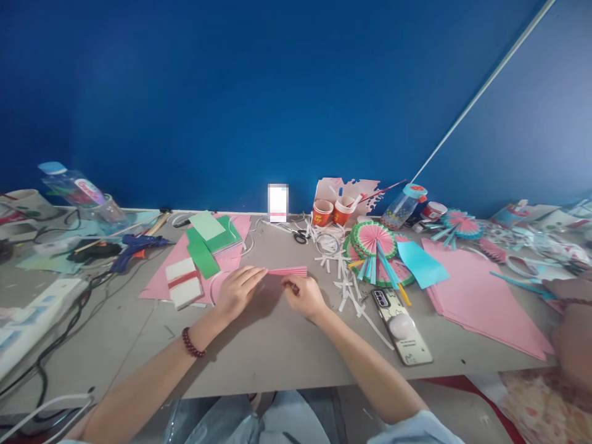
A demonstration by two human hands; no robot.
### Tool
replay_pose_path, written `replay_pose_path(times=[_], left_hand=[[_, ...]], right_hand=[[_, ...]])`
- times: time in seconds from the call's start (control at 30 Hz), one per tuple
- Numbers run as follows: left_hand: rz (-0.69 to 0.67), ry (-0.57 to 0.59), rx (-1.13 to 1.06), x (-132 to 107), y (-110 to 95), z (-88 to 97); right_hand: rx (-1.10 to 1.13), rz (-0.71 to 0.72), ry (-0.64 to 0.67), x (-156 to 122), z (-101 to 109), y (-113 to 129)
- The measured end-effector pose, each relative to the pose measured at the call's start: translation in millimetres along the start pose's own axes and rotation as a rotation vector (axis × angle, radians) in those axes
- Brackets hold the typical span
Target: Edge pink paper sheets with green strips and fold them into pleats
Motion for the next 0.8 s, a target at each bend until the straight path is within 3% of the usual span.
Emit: replay_pose_path(times=[0.23, 0.4, 0.63, 0.8], left_hand=[[0.054, 0.040, 0.031, -1, 11, -0.8], [0.047, 0.052, 0.045, -1, 12, -1.6], [0.035, 0.041, 0.067, 4, 10, 0.9], [0.046, 0.142, 0.096, 7, 11, -4.9]], right_hand=[[-0.329, 0.136, -0.214, 4, 30, 8], [-0.430, 0.120, -0.183, 12, 30, 3], [-0.366, 0.184, -0.174, 14, 27, -8], [-0.435, 0.183, -0.164, 13, 24, -12]])
Point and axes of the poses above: each hand's wrist, its own x-axis towards the middle knuckle, its own z-axis out of the back of the hand, y = z × x, the point moved 7 cm from there along x, towards the middle knuckle, and after that the axes turned 5 degrees about -y, right-handed, at the moved point
